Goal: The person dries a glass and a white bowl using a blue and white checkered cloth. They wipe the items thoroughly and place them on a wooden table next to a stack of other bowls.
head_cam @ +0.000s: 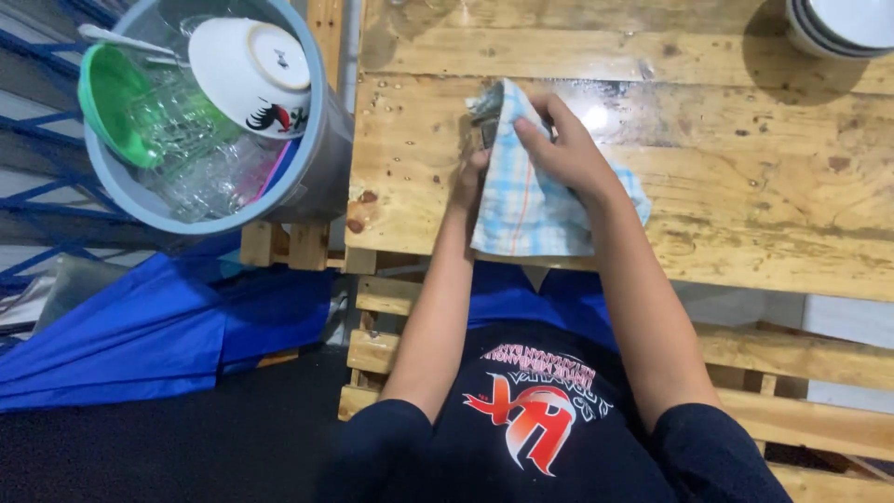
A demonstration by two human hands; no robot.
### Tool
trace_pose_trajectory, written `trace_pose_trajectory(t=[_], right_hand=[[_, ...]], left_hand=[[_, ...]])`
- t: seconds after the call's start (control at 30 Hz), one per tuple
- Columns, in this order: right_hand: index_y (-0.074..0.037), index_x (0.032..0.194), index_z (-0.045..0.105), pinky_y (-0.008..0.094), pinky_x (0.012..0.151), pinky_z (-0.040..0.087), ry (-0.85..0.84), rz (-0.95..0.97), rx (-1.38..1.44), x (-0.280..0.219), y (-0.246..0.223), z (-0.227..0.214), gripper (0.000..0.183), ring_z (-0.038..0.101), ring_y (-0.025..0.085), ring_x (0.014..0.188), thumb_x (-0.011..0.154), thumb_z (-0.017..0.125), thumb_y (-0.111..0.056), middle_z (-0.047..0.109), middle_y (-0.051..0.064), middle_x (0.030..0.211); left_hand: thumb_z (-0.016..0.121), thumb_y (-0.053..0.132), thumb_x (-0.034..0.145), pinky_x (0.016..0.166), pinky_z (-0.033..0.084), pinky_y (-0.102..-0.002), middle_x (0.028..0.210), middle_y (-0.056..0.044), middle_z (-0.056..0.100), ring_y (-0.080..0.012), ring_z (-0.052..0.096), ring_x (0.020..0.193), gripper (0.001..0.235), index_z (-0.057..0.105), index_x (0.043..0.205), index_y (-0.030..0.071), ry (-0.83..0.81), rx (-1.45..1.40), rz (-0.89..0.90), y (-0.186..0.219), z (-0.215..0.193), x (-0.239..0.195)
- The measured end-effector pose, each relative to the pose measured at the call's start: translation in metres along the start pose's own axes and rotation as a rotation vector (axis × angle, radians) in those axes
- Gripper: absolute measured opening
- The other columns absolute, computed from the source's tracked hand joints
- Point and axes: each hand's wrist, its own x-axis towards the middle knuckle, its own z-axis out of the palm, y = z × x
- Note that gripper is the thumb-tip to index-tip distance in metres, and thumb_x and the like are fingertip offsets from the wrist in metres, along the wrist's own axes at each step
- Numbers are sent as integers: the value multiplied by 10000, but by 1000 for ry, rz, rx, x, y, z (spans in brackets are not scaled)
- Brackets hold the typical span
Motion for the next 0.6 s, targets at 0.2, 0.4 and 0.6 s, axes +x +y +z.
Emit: trace_pose_trajectory(t=[0.2,0.4,0.6], right_hand=[[-56,1143,632,452,917,503,99,24,50,-2,16,7,349,645,303,1100,1148,515,-385,642,145,1003],[11,1310,647,540,1012,477,267,200,165,4,37,14,505,623,378,1204,1141,488,-437,671,273,1210],[-22,1268,653,387,935,588,406,218,506,6,100,3,452,719,206,1033,1128,509,-428,727,141,1118]], left_hand=[[686,371,946,1047,502,-406,1355,-112,662,-210,634,1192,577,566,1460,138,-96,-179,75,-15,12,-5],[655,665,900,1191,354,-463,1481,-97,493,-246,490,1354,848,422,1553,176,-29,48,173,40,32,-13],[936,218,765,1216,376,-333,1510,-83,456,-214,452,1410,1054,311,1610,149,-145,-125,8,27,24,-17]])
